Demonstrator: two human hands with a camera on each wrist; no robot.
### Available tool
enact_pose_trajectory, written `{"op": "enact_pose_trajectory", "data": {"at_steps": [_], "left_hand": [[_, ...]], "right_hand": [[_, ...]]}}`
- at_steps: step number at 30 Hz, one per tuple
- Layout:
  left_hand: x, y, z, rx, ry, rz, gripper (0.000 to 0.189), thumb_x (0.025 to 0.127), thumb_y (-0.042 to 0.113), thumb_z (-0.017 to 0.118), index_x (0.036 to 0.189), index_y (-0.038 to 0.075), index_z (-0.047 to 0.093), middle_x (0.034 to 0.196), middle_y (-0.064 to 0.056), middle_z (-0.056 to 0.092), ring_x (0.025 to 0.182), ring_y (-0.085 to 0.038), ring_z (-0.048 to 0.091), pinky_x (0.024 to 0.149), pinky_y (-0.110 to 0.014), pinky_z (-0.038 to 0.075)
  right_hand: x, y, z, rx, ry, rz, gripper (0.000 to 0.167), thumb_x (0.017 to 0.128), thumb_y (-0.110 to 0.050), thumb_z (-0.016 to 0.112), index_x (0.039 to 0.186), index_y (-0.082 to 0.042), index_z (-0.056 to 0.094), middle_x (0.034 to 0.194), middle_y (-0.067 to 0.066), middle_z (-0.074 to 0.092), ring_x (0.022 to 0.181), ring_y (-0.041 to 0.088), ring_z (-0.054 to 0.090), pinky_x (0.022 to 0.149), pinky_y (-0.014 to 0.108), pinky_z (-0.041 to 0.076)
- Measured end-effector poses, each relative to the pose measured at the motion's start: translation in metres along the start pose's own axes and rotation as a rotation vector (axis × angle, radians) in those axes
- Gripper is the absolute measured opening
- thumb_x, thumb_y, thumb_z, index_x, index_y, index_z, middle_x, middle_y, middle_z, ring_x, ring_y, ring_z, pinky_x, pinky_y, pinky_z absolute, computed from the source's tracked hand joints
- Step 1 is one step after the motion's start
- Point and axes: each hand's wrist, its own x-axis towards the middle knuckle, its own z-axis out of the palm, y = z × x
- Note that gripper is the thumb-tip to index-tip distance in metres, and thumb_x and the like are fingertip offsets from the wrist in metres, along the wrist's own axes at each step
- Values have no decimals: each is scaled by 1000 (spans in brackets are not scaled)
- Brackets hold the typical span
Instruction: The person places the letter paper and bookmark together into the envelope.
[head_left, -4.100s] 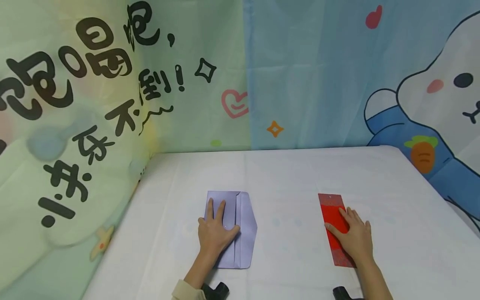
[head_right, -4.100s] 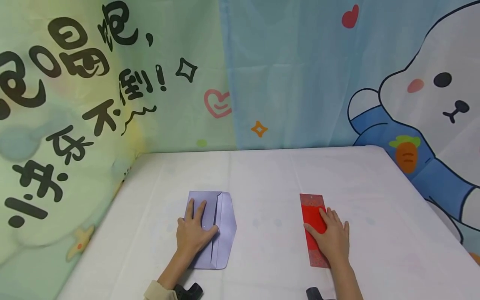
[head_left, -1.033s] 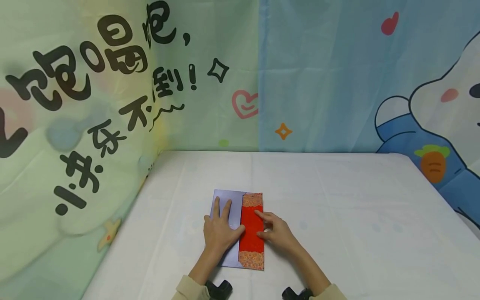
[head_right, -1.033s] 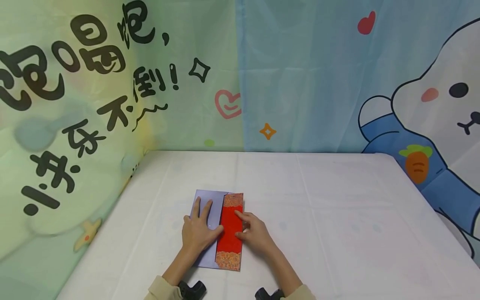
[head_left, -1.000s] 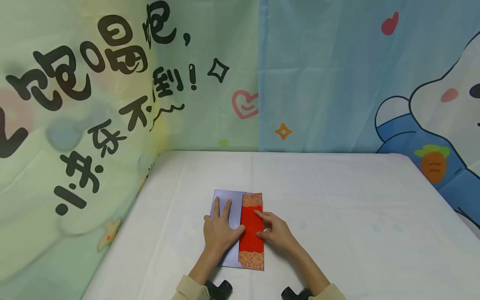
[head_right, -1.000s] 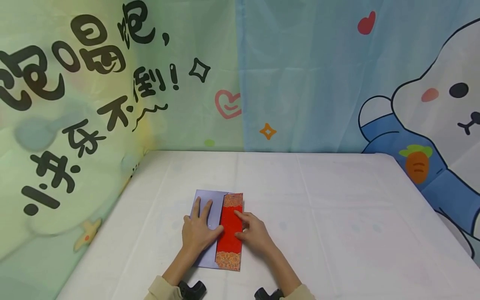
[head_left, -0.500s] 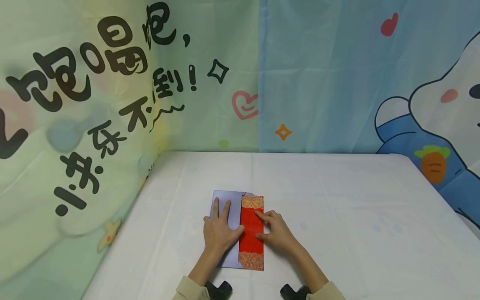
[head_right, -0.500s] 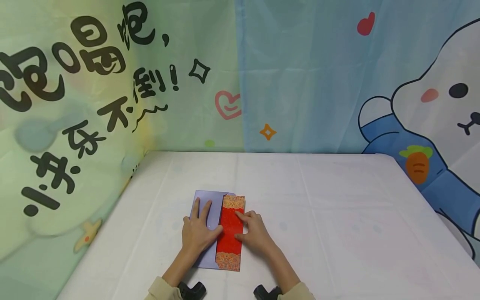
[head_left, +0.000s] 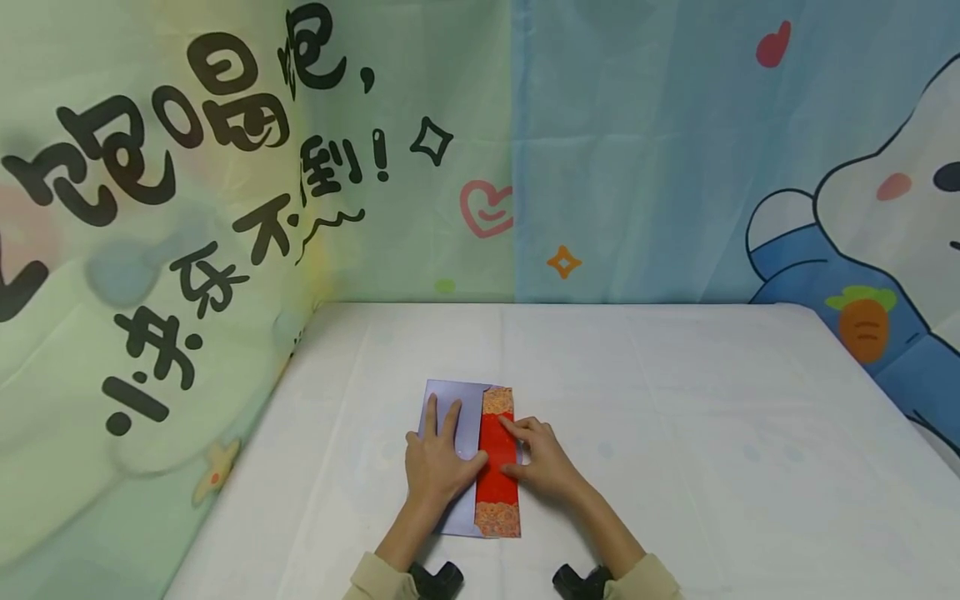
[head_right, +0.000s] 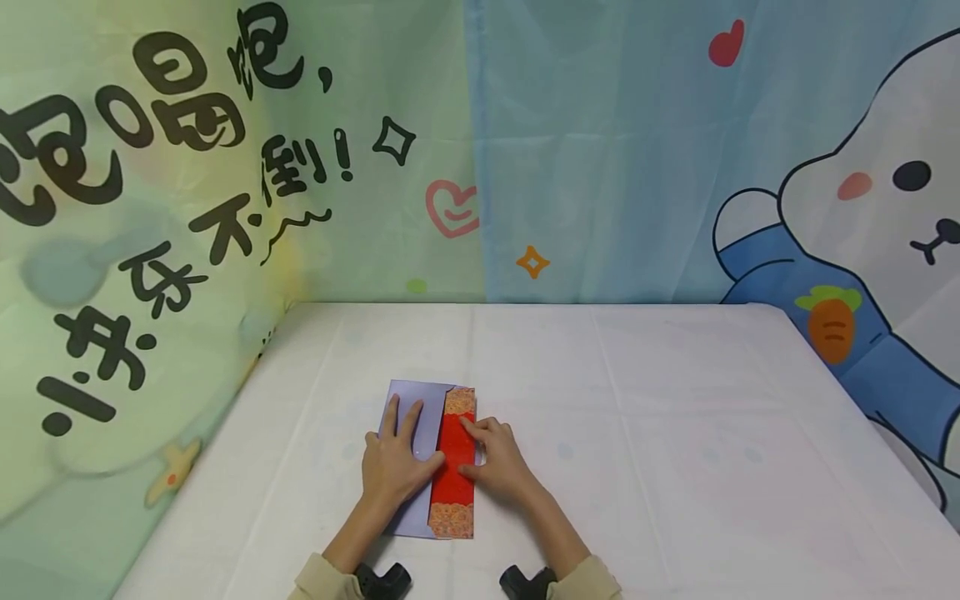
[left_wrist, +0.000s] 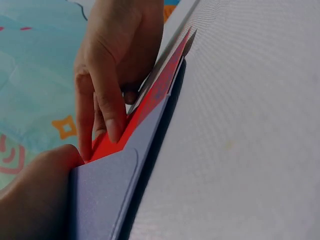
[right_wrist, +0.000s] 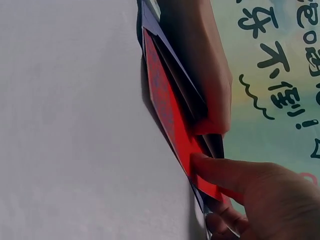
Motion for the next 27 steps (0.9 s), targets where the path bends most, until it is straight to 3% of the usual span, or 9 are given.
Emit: {"op": "enact_pose_trajectory", "data": {"at_steps": [5,10,18,27], "left_hand": [[-1,0,1,-6,-2,0,75,66,51,60,134,22,49,144,-15,34,66,-37,47,50,-32,40],[0,0,1,7,-7,-4,75,67,52,59,135,23,49,145,-14,33,66,-36,47,51,-32,40],[1,-1,1,16,0,2,77,65,53,60,135,23,49,144,-14,33,67,-37,48,52,-34,41],[1,0,1,16,-14,0,76,67,53,59,135,23,48,144,-14,34,70,-39,50,55,-36,43]], "right_hand": [[-2,1,-2,-40,-55,5,80,67,-23,81,138,-10,45,113,2,50,100,17,40,82,36,41],[-3,1,-7,-85,-120,-46,90,64,-29,83,141,-9,39,121,3,46,109,20,38,88,41,41],[-1,4,0,-201,-98,-130,97,62,-45,80,142,-11,37,120,3,46,103,19,39,85,39,39],[-2,3,-13,-232,-215,-201,114,55,-58,79,146,-11,28,133,5,41,108,20,36,92,43,36]]}}
